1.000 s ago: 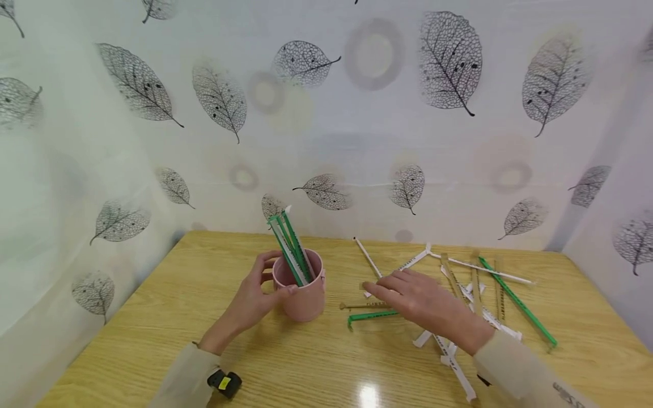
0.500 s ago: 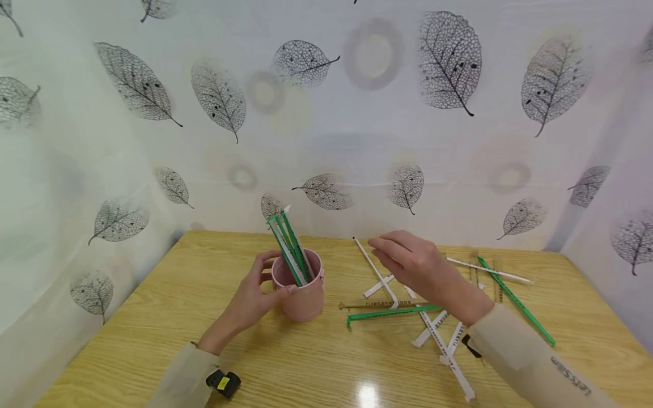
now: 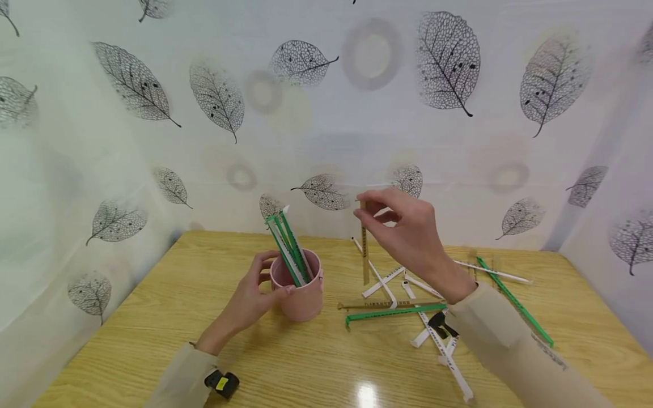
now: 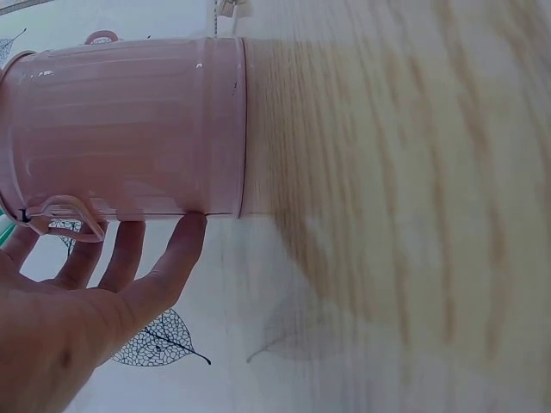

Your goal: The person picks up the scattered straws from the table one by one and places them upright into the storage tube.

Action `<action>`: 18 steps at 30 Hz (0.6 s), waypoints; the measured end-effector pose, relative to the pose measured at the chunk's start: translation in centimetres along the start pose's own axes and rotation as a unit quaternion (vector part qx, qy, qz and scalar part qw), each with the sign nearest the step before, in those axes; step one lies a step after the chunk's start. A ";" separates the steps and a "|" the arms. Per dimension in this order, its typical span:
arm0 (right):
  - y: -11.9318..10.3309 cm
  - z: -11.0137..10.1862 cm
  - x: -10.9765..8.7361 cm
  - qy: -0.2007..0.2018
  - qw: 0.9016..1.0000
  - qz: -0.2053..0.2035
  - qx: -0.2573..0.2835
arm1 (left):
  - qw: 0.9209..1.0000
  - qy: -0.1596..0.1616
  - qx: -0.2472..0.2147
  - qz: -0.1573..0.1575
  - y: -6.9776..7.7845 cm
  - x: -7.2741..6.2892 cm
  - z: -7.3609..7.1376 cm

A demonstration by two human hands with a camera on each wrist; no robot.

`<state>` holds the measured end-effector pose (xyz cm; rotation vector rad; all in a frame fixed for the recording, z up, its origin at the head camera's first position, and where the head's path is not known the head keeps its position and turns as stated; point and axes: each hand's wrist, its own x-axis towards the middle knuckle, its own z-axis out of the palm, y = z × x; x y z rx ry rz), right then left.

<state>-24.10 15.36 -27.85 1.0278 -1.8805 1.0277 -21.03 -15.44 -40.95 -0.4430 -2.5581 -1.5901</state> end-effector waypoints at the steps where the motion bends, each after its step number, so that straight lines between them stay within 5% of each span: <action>1: -0.5 0.2 0.4 0.006 1.000 0.017 0.012 | 1.000 0.000 0.000 -0.001 0.0 0.0 0.0; 8: -2.9 1.5 3.2 0.029 0.996 0.049 0.069 | 1.000 0.003 -0.001 0.005 -0.1 0.0 0.0; 18: -3.7 3.5 5.0 0.037 0.990 0.022 0.131 | 1.000 0.000 -0.002 0.015 -0.2 0.0 0.0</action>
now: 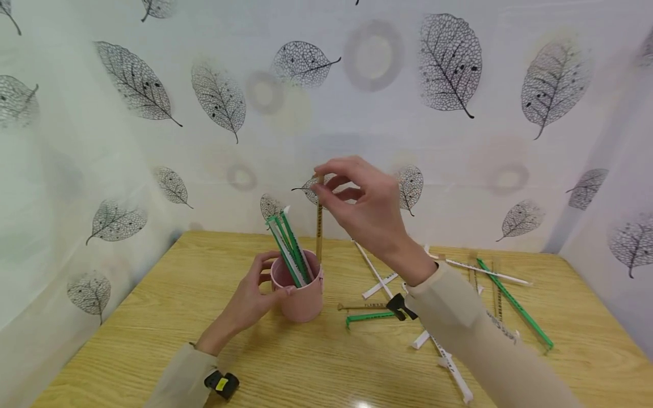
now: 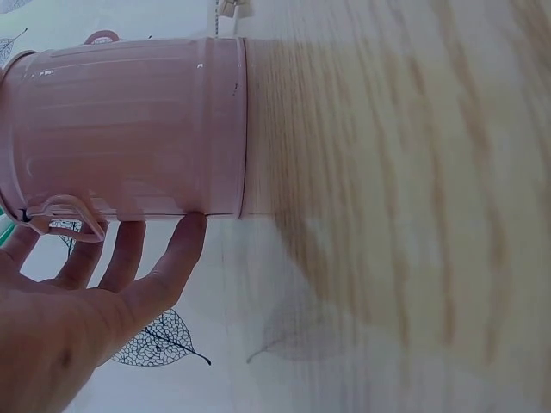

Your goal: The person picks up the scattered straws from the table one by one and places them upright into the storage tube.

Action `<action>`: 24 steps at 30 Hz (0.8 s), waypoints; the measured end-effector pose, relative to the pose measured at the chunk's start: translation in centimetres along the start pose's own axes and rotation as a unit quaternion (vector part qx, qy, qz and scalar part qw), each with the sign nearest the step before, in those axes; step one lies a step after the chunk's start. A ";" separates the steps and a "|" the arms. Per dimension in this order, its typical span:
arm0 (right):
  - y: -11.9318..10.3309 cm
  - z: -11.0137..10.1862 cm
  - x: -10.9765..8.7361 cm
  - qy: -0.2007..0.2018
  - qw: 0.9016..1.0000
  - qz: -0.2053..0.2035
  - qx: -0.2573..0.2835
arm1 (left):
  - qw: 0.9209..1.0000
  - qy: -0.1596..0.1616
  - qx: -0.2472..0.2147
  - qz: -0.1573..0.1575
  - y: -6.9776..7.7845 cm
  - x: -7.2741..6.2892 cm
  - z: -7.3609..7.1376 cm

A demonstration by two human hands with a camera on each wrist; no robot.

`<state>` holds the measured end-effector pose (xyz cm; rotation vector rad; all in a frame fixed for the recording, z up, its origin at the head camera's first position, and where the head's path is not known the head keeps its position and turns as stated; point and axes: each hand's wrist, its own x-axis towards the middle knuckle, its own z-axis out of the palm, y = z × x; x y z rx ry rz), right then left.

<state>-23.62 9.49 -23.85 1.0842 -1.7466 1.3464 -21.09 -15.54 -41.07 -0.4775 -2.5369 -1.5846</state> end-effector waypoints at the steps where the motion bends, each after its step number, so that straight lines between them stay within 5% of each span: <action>1: 0.1 0.2 0.0 -0.001 1.000 -0.001 0.005 | 1.000 0.000 0.000 0.001 0.0 0.0 0.0; 12: 2.5 1.8 -1.2 -0.025 1.000 -0.007 -0.003 | 1.000 0.001 -0.006 0.000 0.2 0.0 0.0; 24: 5.3 3.4 -4.7 -0.057 0.998 0.001 -0.036 | 1.000 0.000 -0.005 -0.014 0.2 0.0 0.0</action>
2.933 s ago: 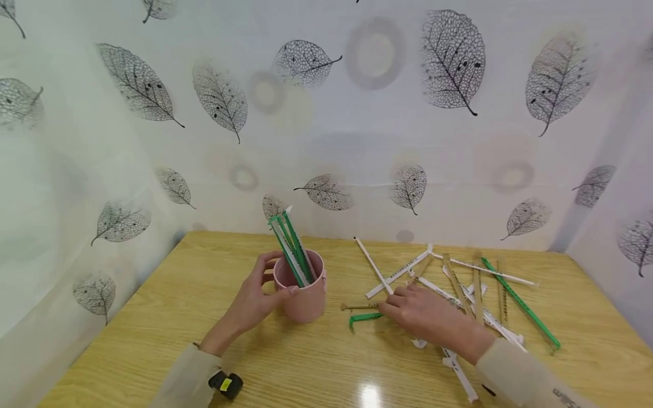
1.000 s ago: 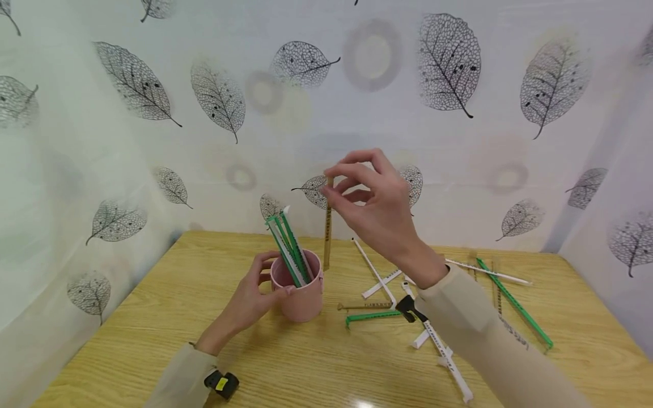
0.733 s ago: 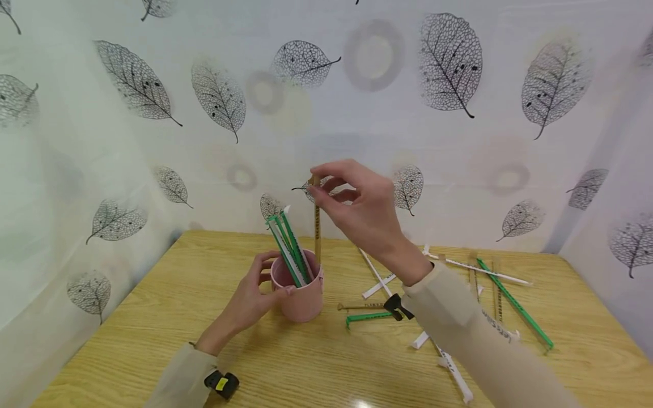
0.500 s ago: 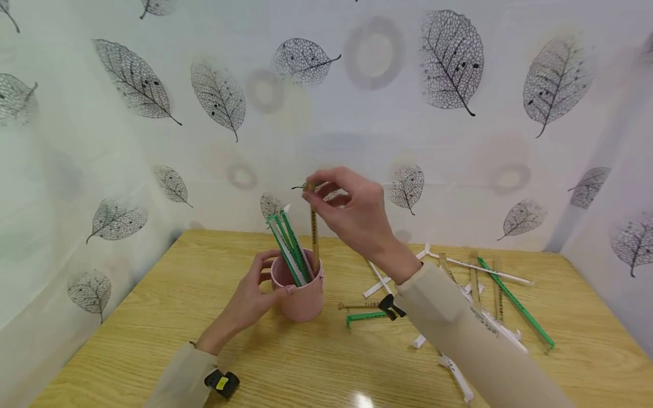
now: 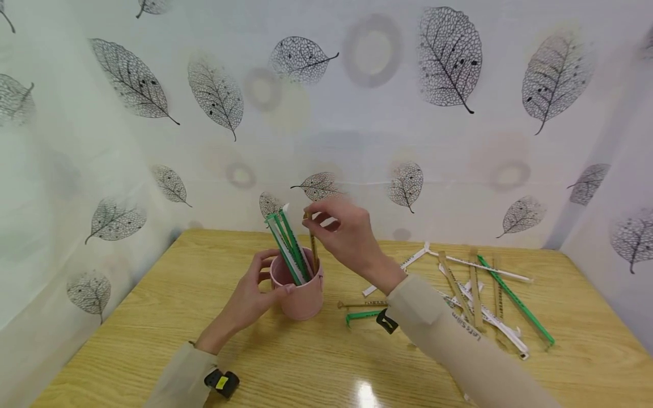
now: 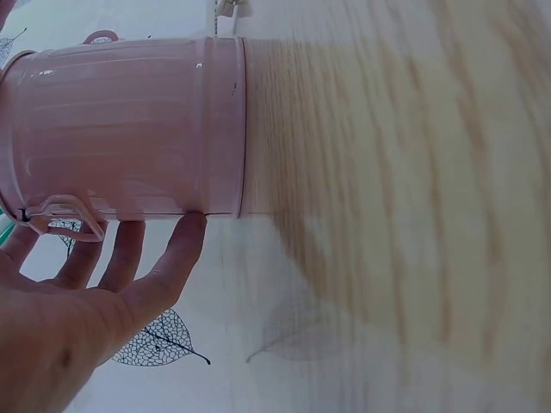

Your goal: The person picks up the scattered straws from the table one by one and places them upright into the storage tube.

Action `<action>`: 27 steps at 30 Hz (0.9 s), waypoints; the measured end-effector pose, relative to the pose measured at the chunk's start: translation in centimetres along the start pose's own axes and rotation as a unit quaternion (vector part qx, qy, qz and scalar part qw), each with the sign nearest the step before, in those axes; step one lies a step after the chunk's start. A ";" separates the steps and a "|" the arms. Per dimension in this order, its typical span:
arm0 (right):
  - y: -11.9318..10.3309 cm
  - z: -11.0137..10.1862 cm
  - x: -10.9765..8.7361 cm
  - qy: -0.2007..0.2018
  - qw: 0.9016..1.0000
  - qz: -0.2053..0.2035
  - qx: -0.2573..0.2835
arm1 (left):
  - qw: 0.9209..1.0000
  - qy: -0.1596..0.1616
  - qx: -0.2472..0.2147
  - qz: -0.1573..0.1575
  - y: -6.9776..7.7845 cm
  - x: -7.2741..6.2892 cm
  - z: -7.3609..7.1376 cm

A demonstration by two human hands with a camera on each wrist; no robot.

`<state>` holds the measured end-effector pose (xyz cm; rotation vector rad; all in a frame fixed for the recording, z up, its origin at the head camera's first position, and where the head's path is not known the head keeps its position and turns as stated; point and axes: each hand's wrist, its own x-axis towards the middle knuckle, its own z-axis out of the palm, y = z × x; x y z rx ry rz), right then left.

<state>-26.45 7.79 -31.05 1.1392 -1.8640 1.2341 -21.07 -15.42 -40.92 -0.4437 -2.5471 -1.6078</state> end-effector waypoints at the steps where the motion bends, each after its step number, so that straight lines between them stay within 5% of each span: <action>1: 0.1 0.2 -0.2 -0.003 1.000 0.000 0.002 | 1.000 0.000 0.001 0.002 -0.1 0.0 0.0; 27: 1.9 0.1 -3.0 -0.032 0.999 0.012 -0.010 | 1.000 -0.002 0.004 -0.005 0.0 0.0 -0.1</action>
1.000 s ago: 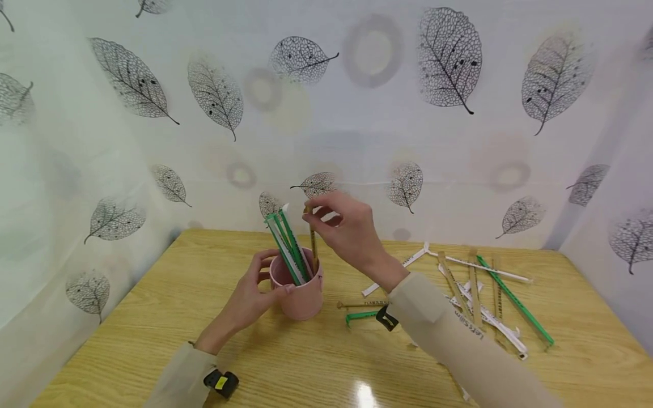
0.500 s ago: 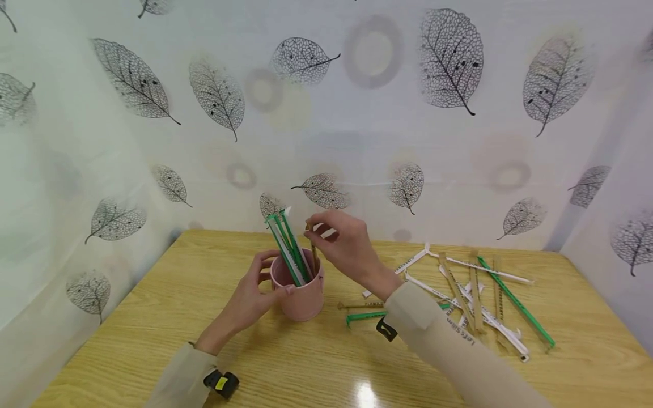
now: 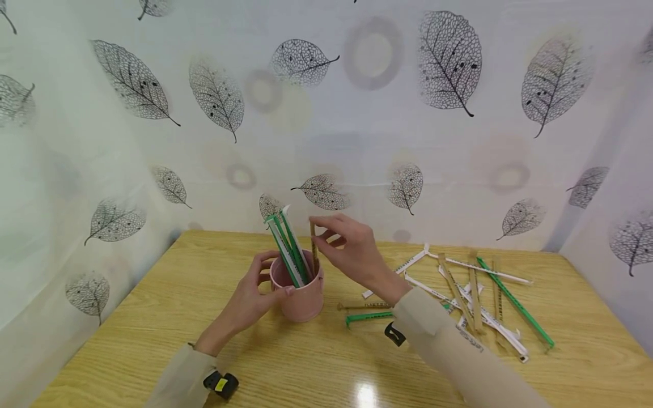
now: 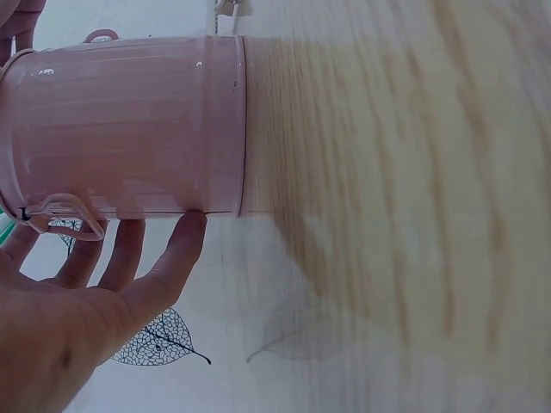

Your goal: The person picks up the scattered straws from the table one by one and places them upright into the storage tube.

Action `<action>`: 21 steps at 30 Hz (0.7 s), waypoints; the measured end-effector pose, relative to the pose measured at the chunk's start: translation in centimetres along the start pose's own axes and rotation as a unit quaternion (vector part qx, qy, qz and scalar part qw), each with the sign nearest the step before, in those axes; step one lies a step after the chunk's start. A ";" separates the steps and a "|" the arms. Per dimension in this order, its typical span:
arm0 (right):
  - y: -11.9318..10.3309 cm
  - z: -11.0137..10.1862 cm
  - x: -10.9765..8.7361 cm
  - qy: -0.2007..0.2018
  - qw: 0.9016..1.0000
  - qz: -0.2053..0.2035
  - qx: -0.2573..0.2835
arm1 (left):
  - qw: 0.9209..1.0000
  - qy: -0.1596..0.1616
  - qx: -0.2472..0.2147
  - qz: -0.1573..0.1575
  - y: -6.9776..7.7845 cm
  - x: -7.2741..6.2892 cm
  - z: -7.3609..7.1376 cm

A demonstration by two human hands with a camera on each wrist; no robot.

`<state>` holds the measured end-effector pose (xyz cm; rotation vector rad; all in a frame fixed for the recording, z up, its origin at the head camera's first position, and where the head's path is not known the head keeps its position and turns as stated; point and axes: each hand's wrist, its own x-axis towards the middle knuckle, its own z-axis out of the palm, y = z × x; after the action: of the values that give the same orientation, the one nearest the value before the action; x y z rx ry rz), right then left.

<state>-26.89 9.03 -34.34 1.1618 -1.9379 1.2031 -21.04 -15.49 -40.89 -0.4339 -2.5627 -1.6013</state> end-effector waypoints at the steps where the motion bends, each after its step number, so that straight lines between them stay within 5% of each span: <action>1: 0.0 -0.2 -0.2 0.000 1.000 0.003 -0.003 | 1.000 0.001 0.001 -0.001 0.0 0.0 0.0; 9: 1.2 -3.0 -2.2 0.004 0.999 0.015 -0.039 | 1.000 0.004 0.005 -0.001 0.0 -0.1 0.1; 12: 1.8 -4.7 -3.4 -0.010 0.996 0.055 -0.076 | 1.000 0.003 0.002 -0.004 0.1 -0.1 0.0; 16: 2.5 -7.1 -5.2 -0.088 0.982 0.107 -0.127 | 1.000 0.003 0.003 -0.005 0.2 -0.1 0.0; 21: 3.2 -9.1 -7.2 -0.235 0.950 0.059 -0.197 | 1.000 0.003 0.006 -0.004 0.1 -0.1 0.0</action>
<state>-26.23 20.61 -37.52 1.1984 -2.4853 0.5707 -20.97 -15.48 -40.83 -0.4181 -2.5730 -1.5856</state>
